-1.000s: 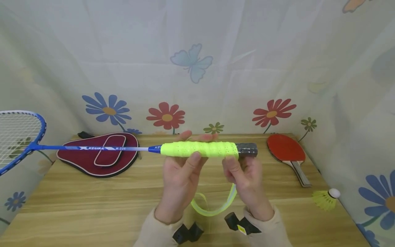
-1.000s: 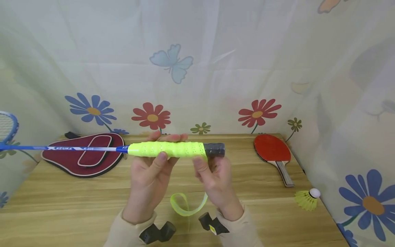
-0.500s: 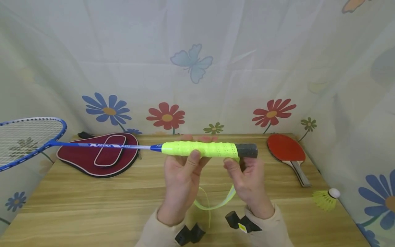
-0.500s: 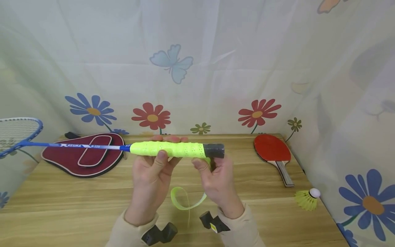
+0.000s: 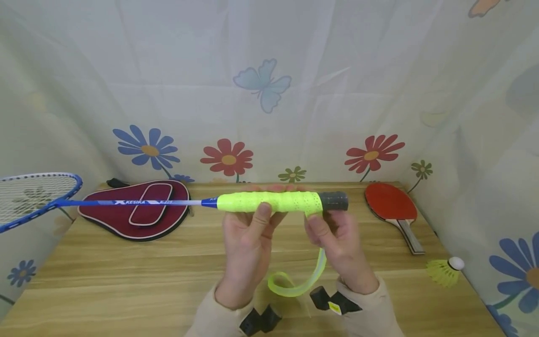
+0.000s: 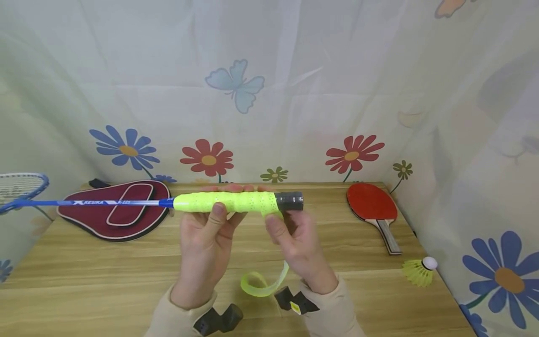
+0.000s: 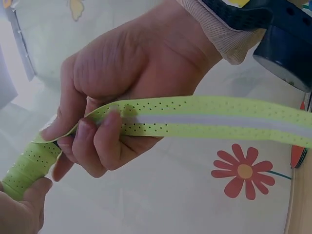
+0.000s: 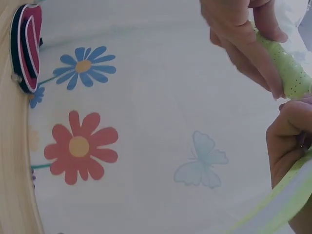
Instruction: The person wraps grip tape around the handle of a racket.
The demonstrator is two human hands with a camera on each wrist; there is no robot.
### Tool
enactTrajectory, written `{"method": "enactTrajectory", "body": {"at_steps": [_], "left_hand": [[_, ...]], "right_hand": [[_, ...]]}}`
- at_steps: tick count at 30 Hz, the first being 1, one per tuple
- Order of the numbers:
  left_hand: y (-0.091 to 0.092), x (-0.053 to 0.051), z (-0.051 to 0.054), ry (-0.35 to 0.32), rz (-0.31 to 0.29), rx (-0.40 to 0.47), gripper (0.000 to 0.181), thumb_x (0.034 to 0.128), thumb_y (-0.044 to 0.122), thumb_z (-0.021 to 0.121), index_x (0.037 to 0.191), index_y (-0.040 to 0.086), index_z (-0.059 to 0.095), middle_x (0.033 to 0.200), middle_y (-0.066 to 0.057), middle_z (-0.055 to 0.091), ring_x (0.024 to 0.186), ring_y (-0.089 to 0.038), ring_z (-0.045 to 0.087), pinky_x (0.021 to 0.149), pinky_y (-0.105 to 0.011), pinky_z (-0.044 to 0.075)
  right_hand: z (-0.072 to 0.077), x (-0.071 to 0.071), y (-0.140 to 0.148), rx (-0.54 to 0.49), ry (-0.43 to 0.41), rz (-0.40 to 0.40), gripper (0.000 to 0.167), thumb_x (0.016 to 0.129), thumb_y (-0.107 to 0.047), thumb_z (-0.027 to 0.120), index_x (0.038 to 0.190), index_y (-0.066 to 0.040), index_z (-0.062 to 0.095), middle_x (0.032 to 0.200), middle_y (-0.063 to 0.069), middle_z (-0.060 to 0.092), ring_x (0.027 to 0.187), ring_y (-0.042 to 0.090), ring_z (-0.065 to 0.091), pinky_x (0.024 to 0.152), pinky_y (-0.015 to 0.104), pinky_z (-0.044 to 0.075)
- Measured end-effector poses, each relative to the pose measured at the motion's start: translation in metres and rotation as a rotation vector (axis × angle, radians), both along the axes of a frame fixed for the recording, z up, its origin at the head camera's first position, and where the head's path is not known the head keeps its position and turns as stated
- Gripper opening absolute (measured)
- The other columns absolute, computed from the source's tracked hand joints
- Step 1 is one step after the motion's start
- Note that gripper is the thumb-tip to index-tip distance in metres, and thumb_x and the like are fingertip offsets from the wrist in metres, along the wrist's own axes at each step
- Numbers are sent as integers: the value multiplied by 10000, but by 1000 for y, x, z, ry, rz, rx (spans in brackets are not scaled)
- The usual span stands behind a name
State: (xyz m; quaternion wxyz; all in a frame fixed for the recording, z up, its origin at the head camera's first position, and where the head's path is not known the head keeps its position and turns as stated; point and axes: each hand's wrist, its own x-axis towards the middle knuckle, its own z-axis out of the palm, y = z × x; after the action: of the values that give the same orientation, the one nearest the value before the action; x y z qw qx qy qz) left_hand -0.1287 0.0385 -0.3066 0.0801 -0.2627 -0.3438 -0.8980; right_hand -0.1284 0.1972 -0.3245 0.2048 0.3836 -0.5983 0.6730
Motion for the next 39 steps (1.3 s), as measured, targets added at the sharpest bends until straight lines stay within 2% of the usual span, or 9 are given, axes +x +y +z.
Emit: {"method": "enactTrajectory", "body": {"at_steps": [4, 10, 17, 20, 24, 27, 30, 34, 39], "left_hand": [[2, 1, -1, -26, -18, 5, 161, 1007, -8, 457, 1155, 22, 511, 1140, -158, 636, 1136, -383, 601, 990, -522, 468], [5, 2, -2, -40, -14, 7, 175, 1001, -11, 471, 1166, 43, 493, 1139, -175, 628, 1120, -380, 613, 983, -522, 471], [8, 3, -2, -76, -9, 14, 172, 992, 44, 513, 1164, 52, 505, 1104, -153, 657, 1086, -365, 634, 944, -514, 498], [9, 2, -2, -110, 1, 18, 145, 997, 47, 505, 1141, 41, 517, 1087, -152, 667, 1063, -346, 648, 929, -517, 506], [10, 3, -2, -159, 54, 10, 119, 991, 39, 524, 1109, 35, 513, 1046, -133, 671, 1011, -298, 670, 881, -514, 531], [9, 3, -1, -187, 85, -9, 125, 983, 44, 547, 1100, 36, 504, 1032, -120, 671, 991, -265, 674, 850, -501, 549], [8, 2, -2, -204, 91, -25, 132, 976, 58, 567, 1091, 31, 506, 1025, -129, 670, 983, -269, 674, 835, -501, 558], [6, 0, -2, -235, 113, -67, 167, 967, 107, 601, 1078, 18, 513, 997, -132, 671, 958, -273, 677, 815, -489, 575], [5, -2, -2, -229, 109, -76, 173, 971, 117, 604, 1103, 35, 529, 1005, -128, 672, 984, -275, 661, 897, -478, 552]], "right_hand": [[-1, -1, 4, -20, -12, -6, 157, 927, 72, 581, 1083, 81, 572, 640, 93, 520, 458, 154, 476, 328, 255, 420], [-3, -4, 9, 15, -47, -87, 305, 853, 174, 583, 1129, 47, 611, 624, 57, 497, 474, 143, 438, 342, 263, 359], [-2, -13, 6, -72, 71, -85, 224, 772, 252, 596, 881, 55, 599, 615, 55, 478, 431, 123, 428, 340, 246, 370], [-4, -14, 4, -93, 106, -145, 183, 776, 219, 642, 852, 58, 602, 644, 68, 496, 428, 124, 442, 348, 237, 380], [-7, -14, 3, -60, 93, -257, 137, 813, 124, 699, 917, 73, 627, 677, 58, 560, 440, 136, 469, 363, 225, 403], [-8, -13, 3, -58, 40, -254, 308, 815, 83, 725, 1101, 112, 614, 754, 46, 620, 457, 146, 488, 376, 233, 431], [-7, -11, 4, -67, 12, -225, 408, 812, 62, 736, 1178, 134, 572, 811, 51, 636, 457, 149, 491, 375, 237, 444], [-5, -9, 2, -44, 51, -262, 238, 827, 38, 737, 997, 123, 593, 730, 54, 587, 442, 135, 481, 363, 212, 429], [-3, -4, -4, -50, 65, -292, 183, 859, 27, 703, 968, 105, 580, 626, 50, 531, 452, 111, 462, 358, 216, 400]]}}
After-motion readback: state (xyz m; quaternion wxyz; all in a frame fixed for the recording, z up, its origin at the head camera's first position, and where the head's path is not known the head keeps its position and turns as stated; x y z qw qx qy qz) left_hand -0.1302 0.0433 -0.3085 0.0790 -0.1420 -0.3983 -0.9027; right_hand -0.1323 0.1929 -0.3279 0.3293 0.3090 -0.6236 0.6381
